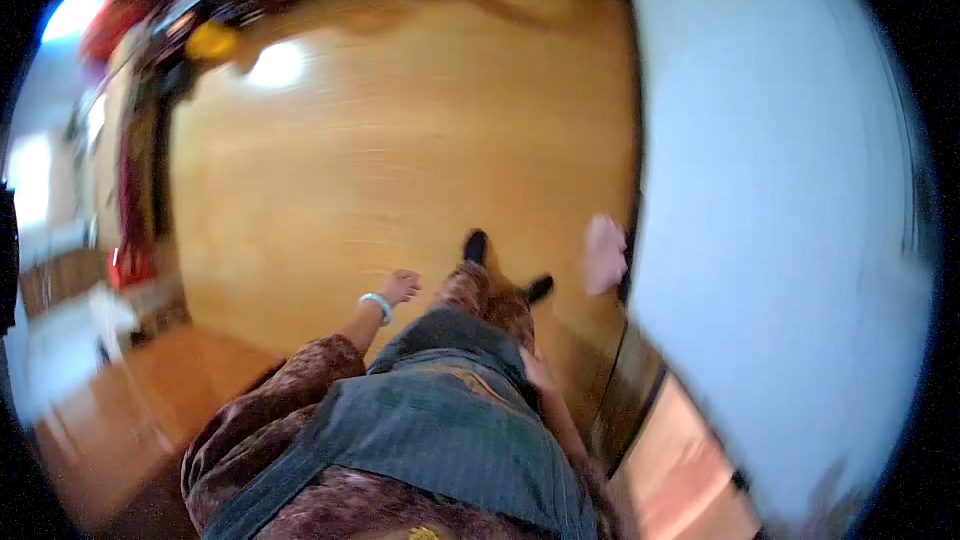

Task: The person folds a yellow shirt by laying it flat on a bed, smoothing the fabric, and folding the sides and sleeves inward.

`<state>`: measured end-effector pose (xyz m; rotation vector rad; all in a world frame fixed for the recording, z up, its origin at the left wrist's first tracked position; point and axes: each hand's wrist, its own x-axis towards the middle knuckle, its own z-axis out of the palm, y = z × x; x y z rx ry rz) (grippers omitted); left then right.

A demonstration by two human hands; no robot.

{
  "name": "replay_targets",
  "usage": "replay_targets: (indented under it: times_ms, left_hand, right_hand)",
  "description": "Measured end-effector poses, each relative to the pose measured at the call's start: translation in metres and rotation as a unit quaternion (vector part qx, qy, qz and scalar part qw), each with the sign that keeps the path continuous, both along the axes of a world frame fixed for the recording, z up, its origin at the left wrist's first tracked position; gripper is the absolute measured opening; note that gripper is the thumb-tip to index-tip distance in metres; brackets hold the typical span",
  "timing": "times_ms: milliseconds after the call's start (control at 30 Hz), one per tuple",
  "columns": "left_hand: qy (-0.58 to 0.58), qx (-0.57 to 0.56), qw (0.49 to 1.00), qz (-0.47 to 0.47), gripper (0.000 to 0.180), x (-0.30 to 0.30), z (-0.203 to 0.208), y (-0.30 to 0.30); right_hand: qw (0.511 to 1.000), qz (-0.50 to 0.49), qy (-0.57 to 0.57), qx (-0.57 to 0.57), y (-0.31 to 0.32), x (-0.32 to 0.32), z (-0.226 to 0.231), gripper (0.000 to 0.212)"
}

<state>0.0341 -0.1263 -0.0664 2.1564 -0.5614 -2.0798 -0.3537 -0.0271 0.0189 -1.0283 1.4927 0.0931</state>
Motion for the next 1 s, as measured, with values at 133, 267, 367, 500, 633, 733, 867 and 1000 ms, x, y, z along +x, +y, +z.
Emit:
replay_targets:
  times_ms: [133,267,367,500,633,733,867,1000]
  left_hand:
    - [-0.086,-0.1,0.931,-0.341,0.044,-0.041,0.011,0.01]
    - [-0.102,-0.012,0.873,-0.477,0.063,-0.094,0.024,0.01]
    - [-0.158,0.0,0.823,-0.545,0.077,-0.109,0.018,0.013]
    - [-0.148,-0.025,0.785,-0.601,0.082,-0.14,-0.002,0.005]
    - [-0.131,-0.021,0.759,-0.637,0.082,-0.172,-0.013,-0.001]
    - [-0.225,0.013,0.73,-0.645,0.078,-0.137,0.002,-0.004]
    - [-0.182,-0.076,0.748,-0.634,0.062,-0.188,-0.025,-0.003]
    - [-0.219,-0.098,0.736,-0.633,0.052,-0.177,-0.026,-0.004]
  right_hand:
    - [0.96,0.103,0.193,0.177,0.009,0.047,0.0,0.082]
    - [0.961,0.028,0.202,0.188,0.001,0.039,-0.018,0.083]
    - [0.964,0.034,0.133,0.228,-0.009,0.022,-0.068,0.082]
    - [0.963,-0.165,0.066,0.202,0.004,-0.026,-0.169,0.068]
    - [0.93,-0.33,0.104,0.123,0.013,-0.08,-0.244,0.061]
    - [0.989,0.064,0.09,0.096,-0.046,-0.074,-0.272,0.044]
    - [0.954,-0.064,0.276,0.094,0.018,-0.191,-0.389,0.038]
    - [0.966,0.056,0.249,0.039,-0.008,-0.19,-0.433,0.032]
